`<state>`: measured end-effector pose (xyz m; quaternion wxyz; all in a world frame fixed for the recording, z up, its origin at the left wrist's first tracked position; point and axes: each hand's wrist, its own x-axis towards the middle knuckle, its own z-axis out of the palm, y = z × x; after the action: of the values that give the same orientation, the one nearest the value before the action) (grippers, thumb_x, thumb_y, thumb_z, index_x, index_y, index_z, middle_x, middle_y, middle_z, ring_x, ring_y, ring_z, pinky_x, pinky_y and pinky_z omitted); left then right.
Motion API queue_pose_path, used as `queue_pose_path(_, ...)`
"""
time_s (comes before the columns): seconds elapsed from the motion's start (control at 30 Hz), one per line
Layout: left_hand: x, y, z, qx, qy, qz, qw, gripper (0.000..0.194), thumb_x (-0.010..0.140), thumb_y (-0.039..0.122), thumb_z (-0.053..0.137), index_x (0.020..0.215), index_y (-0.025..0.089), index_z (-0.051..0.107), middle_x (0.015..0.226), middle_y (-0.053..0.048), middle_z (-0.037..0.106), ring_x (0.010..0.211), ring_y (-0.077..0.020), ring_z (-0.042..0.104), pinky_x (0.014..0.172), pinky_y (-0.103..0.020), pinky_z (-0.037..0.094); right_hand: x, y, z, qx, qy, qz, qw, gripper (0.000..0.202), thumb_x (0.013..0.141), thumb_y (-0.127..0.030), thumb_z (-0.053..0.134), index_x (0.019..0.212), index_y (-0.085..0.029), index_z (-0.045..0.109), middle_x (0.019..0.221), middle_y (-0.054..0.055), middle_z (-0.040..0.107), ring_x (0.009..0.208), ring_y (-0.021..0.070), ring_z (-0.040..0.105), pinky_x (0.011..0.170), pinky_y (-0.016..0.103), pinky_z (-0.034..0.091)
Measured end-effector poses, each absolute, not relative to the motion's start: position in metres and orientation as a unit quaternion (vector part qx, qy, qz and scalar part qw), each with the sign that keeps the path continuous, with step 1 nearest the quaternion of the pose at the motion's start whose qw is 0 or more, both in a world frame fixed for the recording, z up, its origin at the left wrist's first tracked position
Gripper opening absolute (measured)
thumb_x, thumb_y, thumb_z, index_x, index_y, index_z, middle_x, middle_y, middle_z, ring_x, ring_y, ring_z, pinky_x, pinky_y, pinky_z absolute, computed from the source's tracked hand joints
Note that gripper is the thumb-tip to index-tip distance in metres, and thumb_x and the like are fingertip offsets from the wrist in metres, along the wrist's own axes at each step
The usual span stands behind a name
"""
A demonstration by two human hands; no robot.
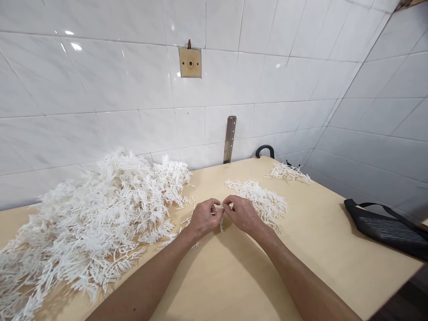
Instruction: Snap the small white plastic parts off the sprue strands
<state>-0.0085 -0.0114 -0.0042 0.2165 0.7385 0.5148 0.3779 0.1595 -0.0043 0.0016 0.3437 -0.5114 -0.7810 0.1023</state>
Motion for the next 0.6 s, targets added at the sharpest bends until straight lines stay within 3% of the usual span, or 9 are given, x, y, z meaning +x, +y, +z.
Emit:
queue_pose_path(0.27, -0.013, -0.010, -0.005, 0.753, 0.511, 0.379, 0.169, 0.019, 0.084, 0.026, 0.058, 0.089, 0.024, 0.076, 0.084, -0.003, 0.072, 0.075, -0.0153, 0.063, 0.069, -0.025, 0.044, 0.154, -0.009, 0.009, -0.544, -0.747, 0.178, 0.338, 0.019, 0.085, -0.023, 0.055, 0.084, -0.023, 0.074, 0.077, 0.001, 0.074, 0.067, 0.0177, 0.067, 0.064, 0.028, 0.047)
queue_pose_path(0.37, -0.015, -0.010, -0.006, 0.767, 0.504, 0.367, 0.151, 0.020, 0.085, 0.026, 0.056, 0.086, 0.023, 0.076, 0.080, -0.003, 0.071, 0.071, -0.0150, 0.061, 0.066, -0.025, 0.041, 0.154, -0.010, 0.010, -0.547, -0.746, 0.183, 0.333, 0.018, 0.084, -0.022, 0.056, 0.084, -0.023, 0.075, 0.075, 0.000, 0.074, 0.066, 0.0168, 0.066, 0.064, 0.027, 0.046)
queue_pose_path(0.6, -0.015, -0.010, -0.001, 0.805, 0.494, 0.302, 0.130, 0.024, 0.079, 0.016, 0.049, 0.070, 0.020, 0.072, 0.070, -0.004, 0.065, 0.064, -0.0148, 0.055, 0.059, -0.027, 0.034, 0.146, -0.012, 0.003, -0.529, -0.802, 0.049, 0.274, 0.020, 0.086, -0.011, 0.052, 0.081, -0.019, 0.069, 0.082, 0.003, 0.071, 0.072, 0.0156, 0.062, 0.063, 0.026, 0.039)
